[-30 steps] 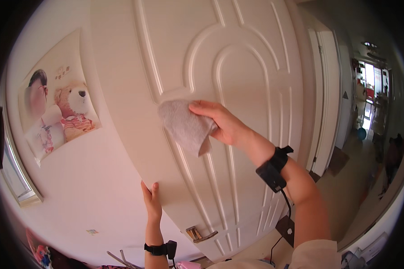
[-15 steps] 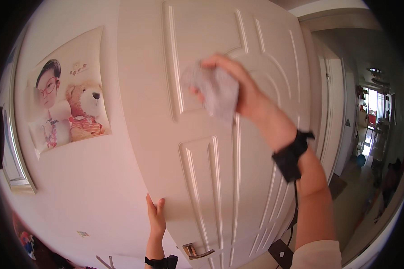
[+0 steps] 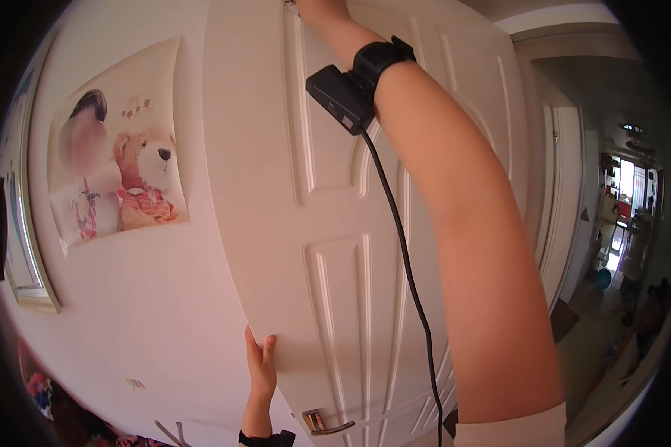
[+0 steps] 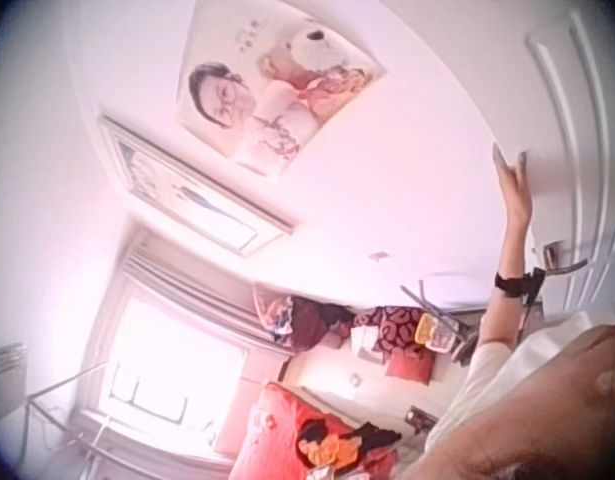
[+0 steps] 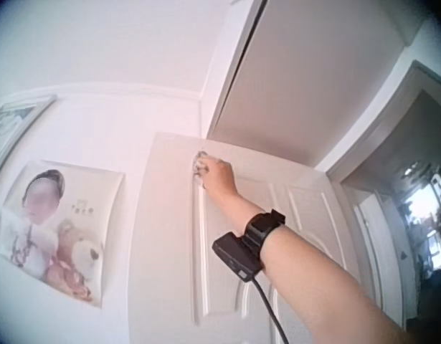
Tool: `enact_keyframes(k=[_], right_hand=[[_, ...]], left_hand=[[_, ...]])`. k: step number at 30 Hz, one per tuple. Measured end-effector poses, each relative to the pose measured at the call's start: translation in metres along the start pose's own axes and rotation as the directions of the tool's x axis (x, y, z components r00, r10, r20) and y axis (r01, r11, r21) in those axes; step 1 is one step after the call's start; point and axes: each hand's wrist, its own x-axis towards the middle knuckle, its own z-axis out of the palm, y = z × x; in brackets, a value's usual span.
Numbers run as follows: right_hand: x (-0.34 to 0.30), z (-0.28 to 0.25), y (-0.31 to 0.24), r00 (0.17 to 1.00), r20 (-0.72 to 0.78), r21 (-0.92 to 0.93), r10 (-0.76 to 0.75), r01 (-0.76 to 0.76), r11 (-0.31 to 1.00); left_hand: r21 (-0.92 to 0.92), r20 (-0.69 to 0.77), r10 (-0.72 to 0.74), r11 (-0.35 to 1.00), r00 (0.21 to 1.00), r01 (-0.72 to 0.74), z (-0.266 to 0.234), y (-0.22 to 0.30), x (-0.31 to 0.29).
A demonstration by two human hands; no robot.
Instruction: The recorder is cleaning a white door and its handle with a cloth.
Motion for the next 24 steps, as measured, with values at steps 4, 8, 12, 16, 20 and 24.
enact_keyframes(k=[4, 8, 12, 16, 20, 24], right_hand=[[-0.047, 0.000, -0.016, 0.999, -0.026, -0.057, -0.048, 0.047, 0.997], [-0.101, -0.012, -0.056, 0.994, -0.084, 0.034, -0.075, 0.078, 0.996], [-0.170, -0.036, -0.092, 0.999, 0.039, 0.035, -0.012, 0.010, 0.999], [-0.237, -0.062, -0.133, 0.988, 0.156, 0.029, 0.004, -0.008, 1.000], [-0.270, -0.090, -0.153, 0.957, 0.287, 0.066, 0.031, -0.052, 0.996], [-0.271, -0.117, -0.124, 0.889, 0.428, 0.153, -0.165, 0.109, 0.982]], left_hand=[[0.002, -0.003, -0.031, 1.000, 1.000, 0.031, 0.001, 0.000, 0.000], [-0.003, -0.013, -0.035, 0.999, 0.999, 0.035, -0.003, -0.009, 0.002], [-0.005, -0.022, -0.058, 0.998, 0.998, 0.058, 0.000, -0.009, 0.003], [0.061, -0.039, -0.076, 0.995, 0.996, 0.078, 0.001, -0.003, 0.000], [0.062, -0.038, -0.020, 0.998, 0.999, 0.022, -0.003, -0.009, 0.002], [0.076, -0.006, -0.050, 0.996, 0.999, 0.050, -0.003, -0.006, 0.001]])
